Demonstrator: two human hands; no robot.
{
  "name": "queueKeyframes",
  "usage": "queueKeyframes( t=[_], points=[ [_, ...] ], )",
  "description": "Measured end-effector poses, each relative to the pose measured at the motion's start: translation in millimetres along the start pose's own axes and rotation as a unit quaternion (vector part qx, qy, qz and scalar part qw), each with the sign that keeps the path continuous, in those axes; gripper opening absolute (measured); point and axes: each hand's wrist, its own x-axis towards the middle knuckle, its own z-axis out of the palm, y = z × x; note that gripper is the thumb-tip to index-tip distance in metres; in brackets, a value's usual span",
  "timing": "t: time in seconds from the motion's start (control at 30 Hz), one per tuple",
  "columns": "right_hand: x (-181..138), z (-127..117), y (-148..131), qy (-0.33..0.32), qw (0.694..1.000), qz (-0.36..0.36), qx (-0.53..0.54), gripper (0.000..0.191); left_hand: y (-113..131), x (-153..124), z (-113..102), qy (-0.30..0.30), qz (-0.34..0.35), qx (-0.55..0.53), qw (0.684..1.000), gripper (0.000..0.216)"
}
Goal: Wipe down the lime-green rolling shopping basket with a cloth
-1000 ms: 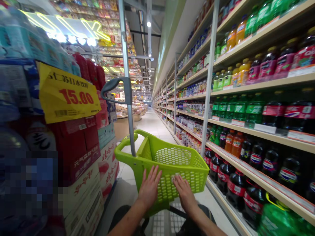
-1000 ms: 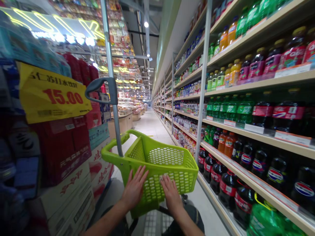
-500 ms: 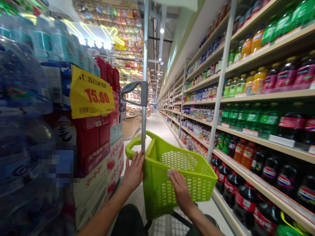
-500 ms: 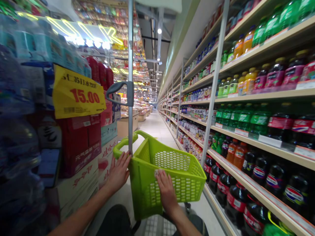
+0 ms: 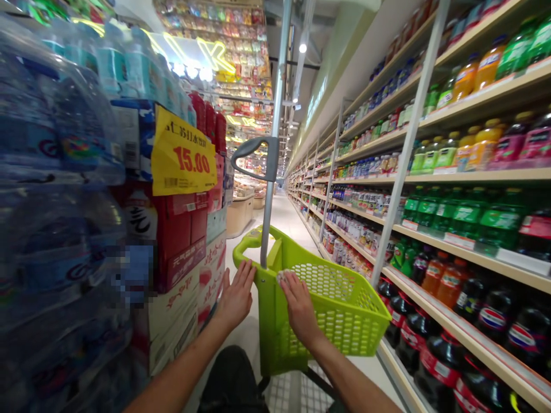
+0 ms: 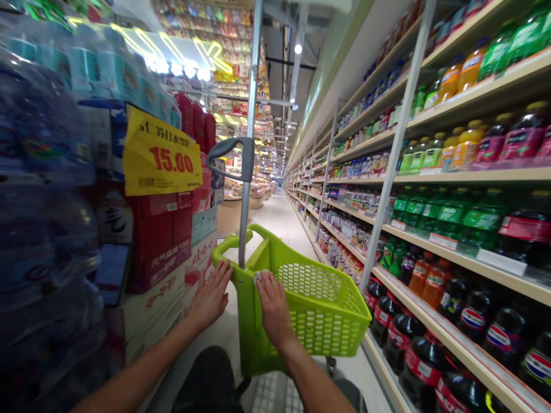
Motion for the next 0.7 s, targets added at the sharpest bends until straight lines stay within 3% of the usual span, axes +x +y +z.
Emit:
queueKeyframes(
  t=[0.23, 0.43, 0.6, 0.7],
  points=[
    [-12.5, 17.5, -12.2, -0.036, 0.996, -0.082, 0.001, 0.063, -5.5, -0.8, -1.8, -0.012, -0.015, -0.008, 1.000, 0.062],
    [55.4, 6.4, -31.1, -0.001, 0.997, -0.077, 0.019, 0.053, -21.2, 14.4, -16.5, 0.012, -0.043, 0.001, 0.999, 0.062],
    [30.0, 22.1, -35.7, -0.066, 0.979, -0.191, 0.003, 0.037, -30.8, 18.5, -18.0, 0.019, -0.026, 0.008, 0.999, 0.065],
    [34.1, 15.3, -33.3, -0.078, 0.974, -0.213, -0.007, 0.037, -34.9, 22.4, -15.2, -0.005, -0.025, -0.010, 1.000, 0.065]
  ],
)
